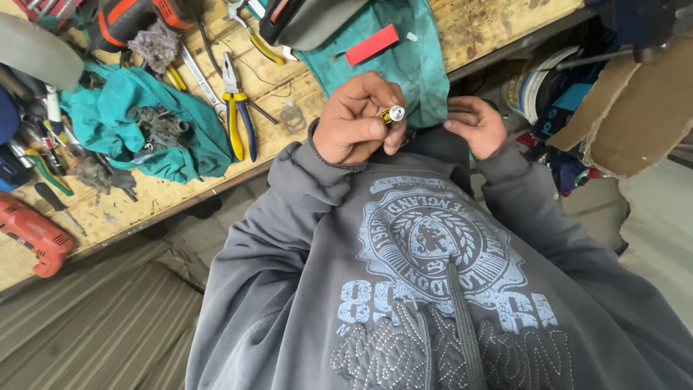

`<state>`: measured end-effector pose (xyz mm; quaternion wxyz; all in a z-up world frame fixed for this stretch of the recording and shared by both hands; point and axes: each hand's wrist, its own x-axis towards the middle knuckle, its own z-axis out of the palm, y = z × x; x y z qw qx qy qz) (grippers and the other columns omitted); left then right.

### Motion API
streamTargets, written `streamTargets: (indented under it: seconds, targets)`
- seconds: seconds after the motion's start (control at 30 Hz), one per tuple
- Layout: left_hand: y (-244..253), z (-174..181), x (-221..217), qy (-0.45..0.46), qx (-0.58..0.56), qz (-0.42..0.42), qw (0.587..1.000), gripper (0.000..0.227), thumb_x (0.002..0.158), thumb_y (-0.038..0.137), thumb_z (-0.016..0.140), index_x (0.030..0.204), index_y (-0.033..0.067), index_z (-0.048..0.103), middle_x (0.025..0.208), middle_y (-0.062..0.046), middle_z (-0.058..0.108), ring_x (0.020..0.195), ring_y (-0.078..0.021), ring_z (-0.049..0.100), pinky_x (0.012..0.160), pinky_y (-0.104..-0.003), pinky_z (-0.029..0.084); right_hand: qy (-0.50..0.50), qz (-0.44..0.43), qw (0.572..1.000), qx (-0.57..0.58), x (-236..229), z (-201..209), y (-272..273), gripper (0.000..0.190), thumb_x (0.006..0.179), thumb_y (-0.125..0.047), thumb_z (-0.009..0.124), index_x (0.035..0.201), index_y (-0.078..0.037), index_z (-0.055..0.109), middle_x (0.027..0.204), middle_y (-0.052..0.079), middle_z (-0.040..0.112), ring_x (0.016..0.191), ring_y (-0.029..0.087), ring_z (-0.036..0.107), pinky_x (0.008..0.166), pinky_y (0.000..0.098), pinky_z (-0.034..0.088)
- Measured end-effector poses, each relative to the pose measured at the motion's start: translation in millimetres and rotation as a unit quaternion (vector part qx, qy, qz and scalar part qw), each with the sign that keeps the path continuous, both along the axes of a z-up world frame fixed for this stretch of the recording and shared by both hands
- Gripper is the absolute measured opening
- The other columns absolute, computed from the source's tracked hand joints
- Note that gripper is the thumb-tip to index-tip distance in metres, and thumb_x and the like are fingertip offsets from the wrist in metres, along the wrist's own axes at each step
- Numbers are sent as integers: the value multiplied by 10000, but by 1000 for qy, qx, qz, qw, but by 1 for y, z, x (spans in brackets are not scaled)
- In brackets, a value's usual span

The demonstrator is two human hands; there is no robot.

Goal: The person applies a substance from a small tube onto a metal component and then assembles it with a white plastic piece. They then move to a different area to handle a circular mechanical part, possibly a carburetor, and manipulate its internal components with their fingers.

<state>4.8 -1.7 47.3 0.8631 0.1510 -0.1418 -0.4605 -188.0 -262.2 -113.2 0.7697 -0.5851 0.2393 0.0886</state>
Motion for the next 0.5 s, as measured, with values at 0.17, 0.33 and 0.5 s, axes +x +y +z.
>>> streamTargets:
  seconds: [0.17, 0.33, 0.5]
  targets:
    - [-6, 15, 2, 16, -37, 20, 999, 206, 1041, 136, 694, 1210, 34, 635, 982, -101, 582, 765, -174, 580, 627, -308, 480, 32, 14, 989, -145, 0, 22, -23, 493, 898, 2, 772, 1349, 14, 575, 1316, 120, 648, 1189, 214, 661, 979, 344, 572]
    - [-5, 22, 2, 21, -53, 41, 998, 202, 1071, 189, 656, 1207, 40, 643, 976, -95, 566, 741, -152, 523, 607, -297, 449, 63, -2, 974, -218, 27, 100, -13, 363, 993, -34, 751, 1335, 7, 636, 1215, 115, 715, 1113, 185, 695, 964, 305, 576]
    - [-2, 23, -1, 24, -53, 61, 996, 203, 1084, 198, 637, 1200, 32, 648, 985, -93, 552, 774, -150, 514, 638, -296, 452, -192, 64, 896, -396, 65, 198, 31, 142, 1040, 10, 769, 1169, 11, 711, 1173, 137, 705, 1093, 233, 702, 995, 319, 558]
